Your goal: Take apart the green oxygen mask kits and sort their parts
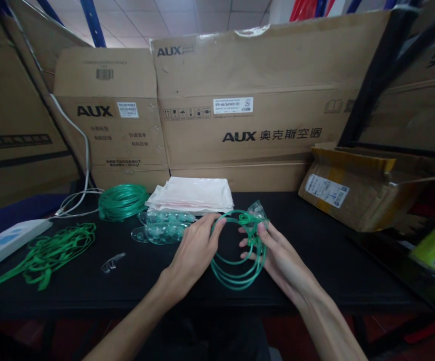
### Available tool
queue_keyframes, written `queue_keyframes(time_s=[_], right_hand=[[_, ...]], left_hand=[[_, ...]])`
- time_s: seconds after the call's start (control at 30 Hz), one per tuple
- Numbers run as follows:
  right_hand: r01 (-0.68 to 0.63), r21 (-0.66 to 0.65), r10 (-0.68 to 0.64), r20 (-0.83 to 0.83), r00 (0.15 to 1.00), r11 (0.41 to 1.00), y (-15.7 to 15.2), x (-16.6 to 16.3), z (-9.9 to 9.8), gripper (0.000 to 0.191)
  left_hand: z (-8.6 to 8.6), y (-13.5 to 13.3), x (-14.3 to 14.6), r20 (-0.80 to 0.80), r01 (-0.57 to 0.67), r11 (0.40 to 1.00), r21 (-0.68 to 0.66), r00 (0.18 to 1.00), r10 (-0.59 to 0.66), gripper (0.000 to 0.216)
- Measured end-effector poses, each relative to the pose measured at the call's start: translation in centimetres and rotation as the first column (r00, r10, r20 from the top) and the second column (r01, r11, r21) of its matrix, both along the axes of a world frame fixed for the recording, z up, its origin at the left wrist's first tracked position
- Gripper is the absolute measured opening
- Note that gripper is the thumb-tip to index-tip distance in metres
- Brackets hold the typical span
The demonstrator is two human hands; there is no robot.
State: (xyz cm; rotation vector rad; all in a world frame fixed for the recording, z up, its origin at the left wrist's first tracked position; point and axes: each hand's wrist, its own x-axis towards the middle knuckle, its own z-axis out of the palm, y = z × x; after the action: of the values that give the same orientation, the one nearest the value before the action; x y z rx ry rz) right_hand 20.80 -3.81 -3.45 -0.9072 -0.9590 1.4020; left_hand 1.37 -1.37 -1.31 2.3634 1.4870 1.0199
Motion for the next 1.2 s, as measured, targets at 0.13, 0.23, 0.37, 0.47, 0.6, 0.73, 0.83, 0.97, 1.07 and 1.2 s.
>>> queue_keyframes(time_s=[0.13,0.23,0.37,0.47,0.6,0.73,0.83,0.97,1.07,1.2], right_hand=[[-0.012,-0.020,0.012,0.013,1.000,1.000,0.0,0.6,-0.3,0.033],[0.024,-0.003,-0.024,0.025,0.999,1.000,0.1,0.9,-0.4,0.038],[0.036,-0.024,-0.036,-0.001,0.999,0.999,0.3,1.2,-0.4,0.041],[0.034,-0.071,-0.038,-0.057,0.998,0.997,0.5,1.4,-0.4,0.036],[0.090,-0.078,-0.097,-0.093,0.991,0.993,0.9,1.5,-0.7,0.039],[0.213,-0.048,-0.216,-0.081,0.973,0.976,1.4,1.0,-1.1,0.047],[0.298,-0.029,-0.300,-0.063,0.952,0.954,1.5,0.4,-1.2,0.049],[0.364,-0.003,-0.364,-0.008,0.931,0.931,0.9,-0.2,-0.8,0.052],[0.391,0.018,-0.391,0.056,0.919,0.920,0.6,0.0,-0.6,0.055],[0.373,-0.006,-0.367,0.153,0.917,0.928,0.8,0.7,-0.7,0.058]], left_hand=[[0.8,0.9,0.3,-0.171,0.020,1.000,-0.022,0.985,-0.023,0.029],[1.5,1.8,0.5,-0.260,0.055,0.998,-0.041,0.963,-0.064,0.028],[2.2,3.1,0.6,-0.304,0.118,0.992,-0.050,0.944,-0.128,0.027],[2.1,3.7,0.7,-0.303,0.157,0.987,-0.045,0.939,-0.163,0.028],[1.4,3.8,1.3,-0.290,0.137,0.990,-0.042,0.946,-0.143,0.029],[0.5,3.0,2.5,-0.294,0.017,0.998,-0.067,0.955,-0.036,0.030],[0.1,2.4,3.4,-0.297,-0.044,0.996,-0.084,0.955,0.017,0.030],[-0.2,1.8,4.0,-0.305,-0.036,0.993,-0.110,0.952,0.001,0.029],[-0.2,1.4,3.8,-0.323,0.003,0.993,-0.118,0.946,-0.041,0.029],[0.3,1.4,3.0,-0.344,0.016,0.995,-0.096,0.938,-0.049,0.041]])
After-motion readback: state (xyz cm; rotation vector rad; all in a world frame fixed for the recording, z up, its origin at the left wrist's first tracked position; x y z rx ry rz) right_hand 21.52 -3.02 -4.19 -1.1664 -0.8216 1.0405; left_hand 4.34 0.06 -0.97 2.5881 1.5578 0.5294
